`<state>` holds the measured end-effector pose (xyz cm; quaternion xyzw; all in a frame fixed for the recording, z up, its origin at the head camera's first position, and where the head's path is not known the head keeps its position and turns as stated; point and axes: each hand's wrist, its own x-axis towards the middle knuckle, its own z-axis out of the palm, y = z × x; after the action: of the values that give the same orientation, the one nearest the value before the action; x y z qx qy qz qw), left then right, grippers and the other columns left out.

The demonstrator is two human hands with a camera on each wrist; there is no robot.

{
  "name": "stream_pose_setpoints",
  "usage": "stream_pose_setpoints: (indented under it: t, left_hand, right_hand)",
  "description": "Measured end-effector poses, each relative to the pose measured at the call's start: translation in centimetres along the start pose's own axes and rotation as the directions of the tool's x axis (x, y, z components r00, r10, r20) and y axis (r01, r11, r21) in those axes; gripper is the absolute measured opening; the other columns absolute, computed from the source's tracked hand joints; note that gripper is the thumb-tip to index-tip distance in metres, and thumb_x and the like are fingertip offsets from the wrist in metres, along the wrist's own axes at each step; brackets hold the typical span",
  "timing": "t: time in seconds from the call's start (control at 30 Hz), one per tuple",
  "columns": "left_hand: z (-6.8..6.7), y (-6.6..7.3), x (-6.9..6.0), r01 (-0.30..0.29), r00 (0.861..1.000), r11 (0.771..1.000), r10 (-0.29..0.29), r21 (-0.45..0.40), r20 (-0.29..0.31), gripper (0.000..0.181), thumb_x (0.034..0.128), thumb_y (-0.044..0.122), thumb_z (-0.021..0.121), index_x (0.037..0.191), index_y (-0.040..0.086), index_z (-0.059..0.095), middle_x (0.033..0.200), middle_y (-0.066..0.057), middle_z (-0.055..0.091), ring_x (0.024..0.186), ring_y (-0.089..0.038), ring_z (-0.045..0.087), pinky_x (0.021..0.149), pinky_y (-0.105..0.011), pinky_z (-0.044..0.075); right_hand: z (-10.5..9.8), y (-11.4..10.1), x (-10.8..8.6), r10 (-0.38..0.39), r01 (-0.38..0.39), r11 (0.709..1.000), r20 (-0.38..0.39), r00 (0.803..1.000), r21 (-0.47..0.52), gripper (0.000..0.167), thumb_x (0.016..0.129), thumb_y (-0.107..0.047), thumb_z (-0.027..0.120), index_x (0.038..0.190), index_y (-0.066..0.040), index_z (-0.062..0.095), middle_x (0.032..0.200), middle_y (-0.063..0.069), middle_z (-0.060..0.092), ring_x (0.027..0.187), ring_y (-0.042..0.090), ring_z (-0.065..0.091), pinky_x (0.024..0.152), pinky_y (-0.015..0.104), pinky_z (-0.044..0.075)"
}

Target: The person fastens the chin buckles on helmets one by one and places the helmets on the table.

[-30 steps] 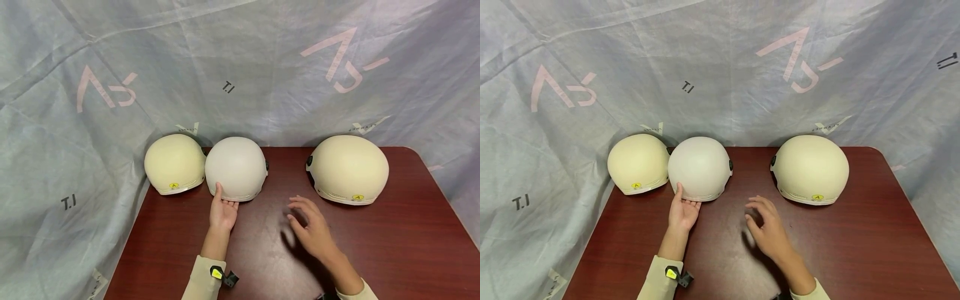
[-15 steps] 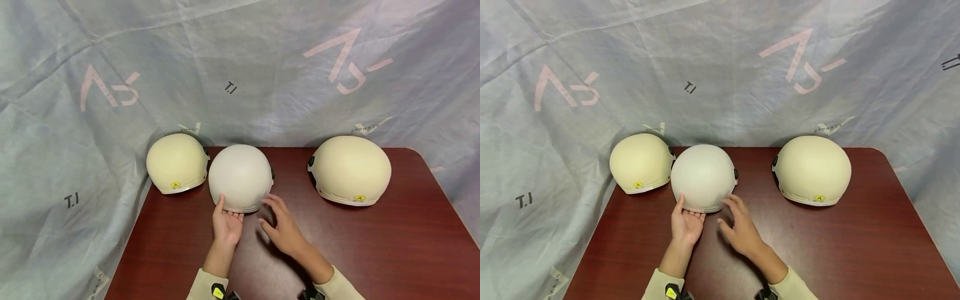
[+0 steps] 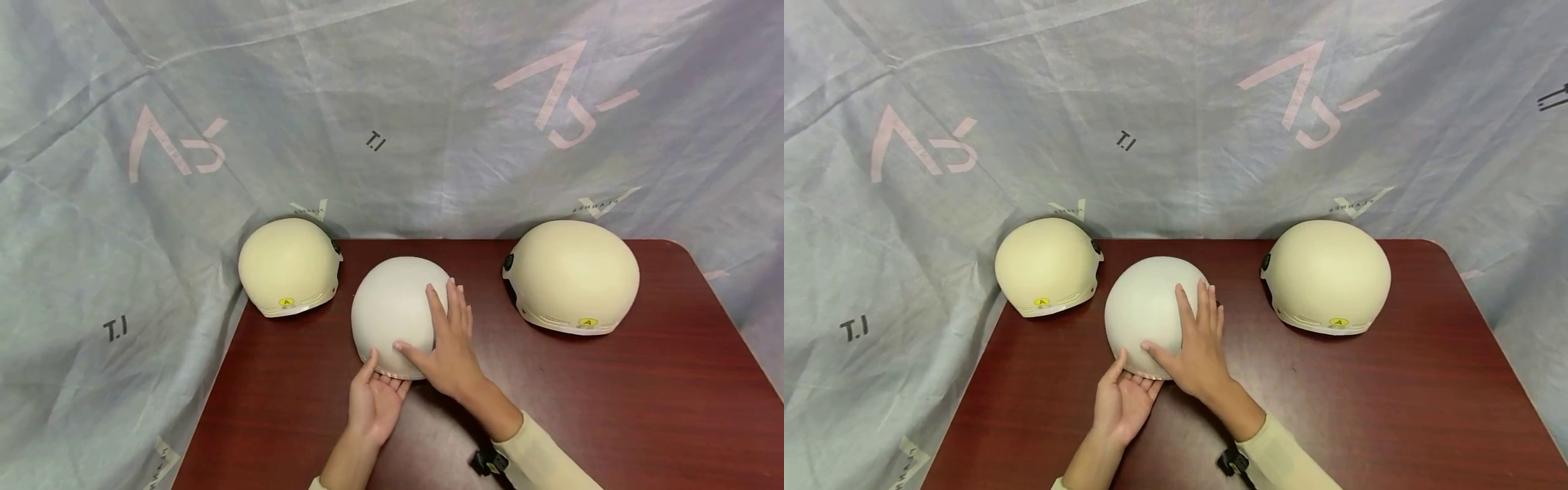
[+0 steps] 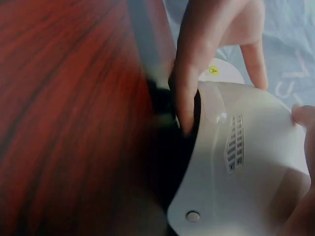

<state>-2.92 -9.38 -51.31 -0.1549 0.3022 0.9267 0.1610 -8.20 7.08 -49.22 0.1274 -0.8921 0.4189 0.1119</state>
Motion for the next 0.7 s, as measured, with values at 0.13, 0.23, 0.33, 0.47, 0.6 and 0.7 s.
stream_pose_setpoints:
  t: [0.13,0.23,0.33,0.47,0.6,0.7]
  left_hand:
    - [-0.5,0.0,-0.7,0.053,0.998,0.998,-0.054,0.025,0.043,0.072,0.1129,0.049,0.04,0.165,0.011,0.01,0.172,-0.012,0.027,0.165,-0.031,0.016,0.136,-0.047,0.012]
    - [-1.0,0.3,-1.2,0.089,0.993,0.995,-0.092,0.044,0.074,0.074,0.1132,0.048,0.041,0.167,0.01,0.005,0.176,-0.016,0.018,0.166,-0.034,0.012,0.137,-0.049,0.01]
    - [-1.4,0.8,-1.6,0.128,0.988,0.989,-0.134,0.076,0.079,0.077,0.1131,0.045,0.043,0.166,0.007,0.004,0.175,-0.02,0.015,0.166,-0.038,0.012,0.136,-0.049,0.011]
    - [-1.9,1.7,-2.6,0.137,0.99,0.982,-0.142,0.13,0.028,0.068,0.1132,0.036,0.043,0.161,0.002,0.008,0.169,-0.024,0.017,0.164,-0.043,0.012,0.136,-0.05,0.013]
    - [-1.8,2.6,-3.7,0.07,0.997,0.968,-0.063,0.241,-0.034,0.067,0.1125,0.026,0.038,0.161,-0.002,0.0,0.168,-0.027,0.011,0.162,-0.047,0.011,0.135,-0.052,0.013]
    - [-1.7,3.5,-4.2,-0.012,0.996,0.948,0.04,0.318,-0.082,0.074,0.1119,0.021,0.037,0.164,-0.002,-0.011,0.17,-0.028,0.003,0.162,-0.048,0.009,0.135,-0.055,0.01]
  right_hand:
    - [-0.1,0.0,0.1,-0.022,0.021,0.999,-0.012,1.0,-0.041,0.114,0.079,-0.057,0.086,0.17,-0.03,0.023,0.179,0.014,0.006,0.167,0.04,0.002,0.124,0.078,0.015]
    - [-0.2,0.1,0.0,-0.021,0.021,0.999,-0.004,1.0,-0.041,0.111,0.079,-0.059,0.086,0.168,-0.03,0.028,0.179,0.014,0.011,0.166,0.04,0.005,0.122,0.078,0.02]
    - [-0.5,0.0,0.0,-0.017,0.017,0.999,0.003,1.0,-0.041,0.109,0.078,-0.06,0.086,0.167,-0.03,0.031,0.178,0.013,0.014,0.166,0.041,0.008,0.121,0.078,0.024]
    - [-0.7,-0.1,-0.1,-0.018,0.018,0.999,0.011,1.0,-0.049,0.107,0.078,-0.06,0.087,0.166,-0.029,0.033,0.178,0.013,0.016,0.165,0.042,0.011,0.121,0.078,0.026]
    - [-0.9,-0.1,-0.2,-0.013,0.014,0.999,0.025,1.0,-0.052,0.107,0.078,-0.06,0.087,0.166,-0.028,0.034,0.178,0.013,0.015,0.165,0.043,0.011,0.122,0.077,0.025]
    - [-1.1,0.0,-0.2,-0.012,0.014,0.999,0.028,1.0,-0.052,0.107,0.079,-0.06,0.087,0.166,-0.028,0.033,0.177,0.014,0.015,0.165,0.044,0.011,0.123,0.076,0.025]
